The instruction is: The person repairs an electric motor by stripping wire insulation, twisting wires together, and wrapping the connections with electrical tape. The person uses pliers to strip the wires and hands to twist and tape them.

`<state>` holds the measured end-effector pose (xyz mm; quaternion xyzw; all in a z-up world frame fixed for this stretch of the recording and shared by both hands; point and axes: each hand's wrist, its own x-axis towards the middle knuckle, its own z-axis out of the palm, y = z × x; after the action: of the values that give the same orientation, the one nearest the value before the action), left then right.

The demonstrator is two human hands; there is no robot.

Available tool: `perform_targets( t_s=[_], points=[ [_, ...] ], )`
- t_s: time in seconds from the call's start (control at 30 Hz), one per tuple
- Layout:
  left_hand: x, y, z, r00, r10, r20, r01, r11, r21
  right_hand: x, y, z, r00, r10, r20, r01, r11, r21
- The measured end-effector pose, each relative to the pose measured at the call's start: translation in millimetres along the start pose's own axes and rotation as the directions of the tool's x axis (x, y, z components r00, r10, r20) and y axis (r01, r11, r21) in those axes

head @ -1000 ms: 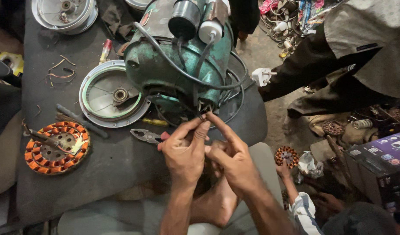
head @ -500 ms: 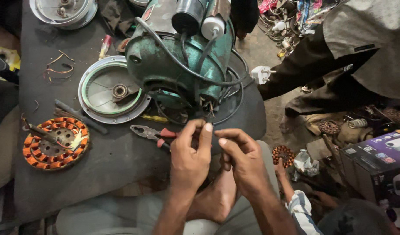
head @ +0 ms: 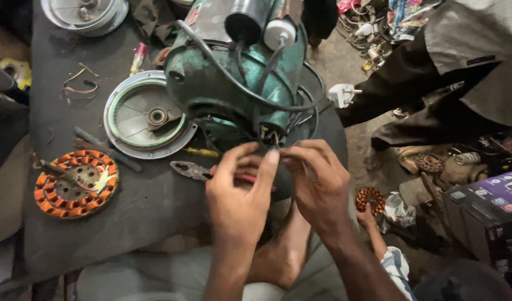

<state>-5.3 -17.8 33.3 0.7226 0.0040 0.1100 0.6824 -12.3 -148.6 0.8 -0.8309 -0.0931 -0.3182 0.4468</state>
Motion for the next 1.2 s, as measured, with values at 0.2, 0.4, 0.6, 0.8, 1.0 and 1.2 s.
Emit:
perform_targets(
  t_s=[0.2,0.4,0.6,0.8,1.0,1.2],
  points=[
    [2.8,-21.1,4.1,0.989,-0.105,0.104,0.095,0.991,0.098,14.9,2.1,7.4,0.999,-0.048,-0.016,0.047,0.998,-0.051],
    [1.7,-24.8,4.6,0.985,-0.169,0.046,0.166,0.984,0.058,55.5,-17.9,-21.5,0.956,0.03,-0.293,0.013,0.989,0.145],
    [-3.0,-21.1,3.3,0.997,-0.053,0.06,0.054,0.998,-0.016,33.5,-14.1,-62.2,0.973,0.099,-0.209,-0.049,0.971,0.232],
    [0.5,-24.6,-5.6,0.997,0.004,0.081,-0.011,0.996,0.089,-45.0,64.8,-93.9,0.874,0.463,-0.145,-0.48,0.868,-0.123],
    [14.8,-29.5,-9.3,0.927,0.348,0.142,-0.363,0.926,0.107,-95.6,108.7,-126.5,0.684,0.681,-0.261,-0.725,0.676,-0.135],
    [23.5,-43.5,-15.0,0.806,0.568,0.167,-0.586,0.723,0.366,-81.3,112.3,-121.7,0.663,0.685,-0.3,-0.734,0.675,-0.079]
  ],
)
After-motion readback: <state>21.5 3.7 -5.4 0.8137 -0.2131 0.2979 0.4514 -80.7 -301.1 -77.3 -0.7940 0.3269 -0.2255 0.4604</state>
